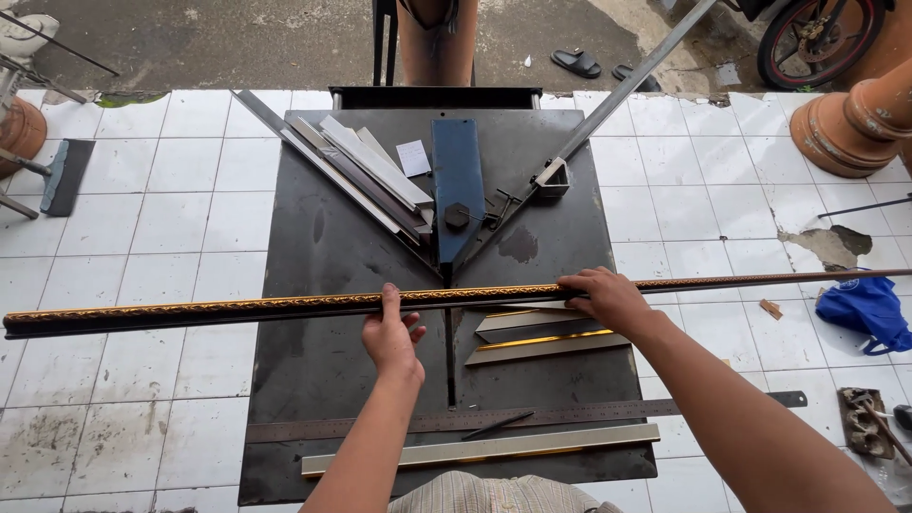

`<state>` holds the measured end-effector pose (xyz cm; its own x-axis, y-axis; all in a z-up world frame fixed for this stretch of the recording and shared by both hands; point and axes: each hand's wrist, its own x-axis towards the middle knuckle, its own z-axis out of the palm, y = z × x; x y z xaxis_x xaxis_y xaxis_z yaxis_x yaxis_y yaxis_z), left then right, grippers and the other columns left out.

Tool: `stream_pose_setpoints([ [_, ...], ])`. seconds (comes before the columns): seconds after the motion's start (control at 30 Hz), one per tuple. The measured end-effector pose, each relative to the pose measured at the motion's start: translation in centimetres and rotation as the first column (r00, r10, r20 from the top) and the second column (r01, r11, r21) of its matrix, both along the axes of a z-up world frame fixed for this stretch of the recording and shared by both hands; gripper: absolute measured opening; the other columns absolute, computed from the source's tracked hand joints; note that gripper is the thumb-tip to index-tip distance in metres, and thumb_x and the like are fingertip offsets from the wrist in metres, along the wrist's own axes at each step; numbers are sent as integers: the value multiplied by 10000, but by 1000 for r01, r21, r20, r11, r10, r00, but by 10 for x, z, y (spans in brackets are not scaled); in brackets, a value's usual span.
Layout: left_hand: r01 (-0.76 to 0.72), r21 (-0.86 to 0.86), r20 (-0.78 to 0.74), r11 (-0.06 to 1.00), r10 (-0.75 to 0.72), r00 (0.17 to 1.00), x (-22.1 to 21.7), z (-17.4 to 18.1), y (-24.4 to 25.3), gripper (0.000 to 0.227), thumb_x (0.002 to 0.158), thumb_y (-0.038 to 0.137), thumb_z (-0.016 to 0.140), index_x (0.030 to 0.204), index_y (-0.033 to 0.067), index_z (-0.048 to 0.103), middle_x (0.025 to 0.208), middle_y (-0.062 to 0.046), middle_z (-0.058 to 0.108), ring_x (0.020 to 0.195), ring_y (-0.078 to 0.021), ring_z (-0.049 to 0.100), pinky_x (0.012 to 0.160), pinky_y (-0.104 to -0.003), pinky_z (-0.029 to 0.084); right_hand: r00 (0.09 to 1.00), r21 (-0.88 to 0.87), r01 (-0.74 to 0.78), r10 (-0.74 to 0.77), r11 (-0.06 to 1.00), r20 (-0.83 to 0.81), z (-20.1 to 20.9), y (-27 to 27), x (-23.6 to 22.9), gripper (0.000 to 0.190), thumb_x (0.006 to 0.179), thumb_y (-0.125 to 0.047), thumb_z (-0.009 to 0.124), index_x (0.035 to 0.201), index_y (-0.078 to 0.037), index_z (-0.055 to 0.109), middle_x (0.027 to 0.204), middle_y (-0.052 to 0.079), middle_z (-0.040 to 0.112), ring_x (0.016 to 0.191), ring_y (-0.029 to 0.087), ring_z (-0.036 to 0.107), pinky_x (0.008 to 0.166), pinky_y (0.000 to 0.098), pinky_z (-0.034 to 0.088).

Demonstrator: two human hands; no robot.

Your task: The person uses a miter saw to cut several short pieces from a long ornate moulding. They repeatedly position the moulding, lower the saw blade to cut, then remove and stack the cut pieces on the table.

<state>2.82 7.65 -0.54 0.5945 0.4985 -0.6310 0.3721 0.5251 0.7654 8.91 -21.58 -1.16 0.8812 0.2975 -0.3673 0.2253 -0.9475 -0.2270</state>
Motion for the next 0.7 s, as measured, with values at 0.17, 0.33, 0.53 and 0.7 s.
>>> stream_pose_setpoints([
  [0.17, -179, 128, 136, 976, 161, 977, -6, 42, 66, 310, 859, 514, 470, 893, 207, 498, 833, 49, 590, 513, -61, 433, 445, -156, 464, 998, -146, 50, -42, 988, 56, -16, -39, -9, 378, 821, -294, 560, 1196, -319, 513, 1074, -15, 623, 1081, 214, 546, 830, 394, 480],
  [0.33, -266, 186, 216, 946, 224, 950, -13, 37, 92, 381, 883, 566, 364, 924, 198, 453, 810, 26, 537, 593, -93, 511, 463, -186, 535, 966, -257, 234, -193, 938, 174, -52, -86, -11, 375, 839, -310, 538, 1209, -354, 491, 1142, -41, 584, 1136, 220, 508, 818, 408, 487],
  [0.53, -9, -1, 179, 1000, 9, 984, -11, 35, 54, 407, 901, 483, 405, 972, 89, 474, 845, -75, 565, 805, -210, 589, 700, -341, 552, 925, -161, 369, -345, 915, 162, -47, -80, -12, 270, 888, -325, 485, 1143, -316, 571, 1102, 0, 620, 1051, 249, 572, 761, 411, 520],
  [0.7, 101, -4, 268, 995, -96, 959, -4, 43, 46, 445, 882, 499, 430, 972, 65, 460, 916, -134, 596, 848, -273, 616, 761, -371, 529, 906, 129, 38, -88, 991, 413, -24, -16, -40, 133, 834, -274, 573, 925, -181, 602, 751, -4, 609, 778, 182, 595, 681, 338, 495],
])
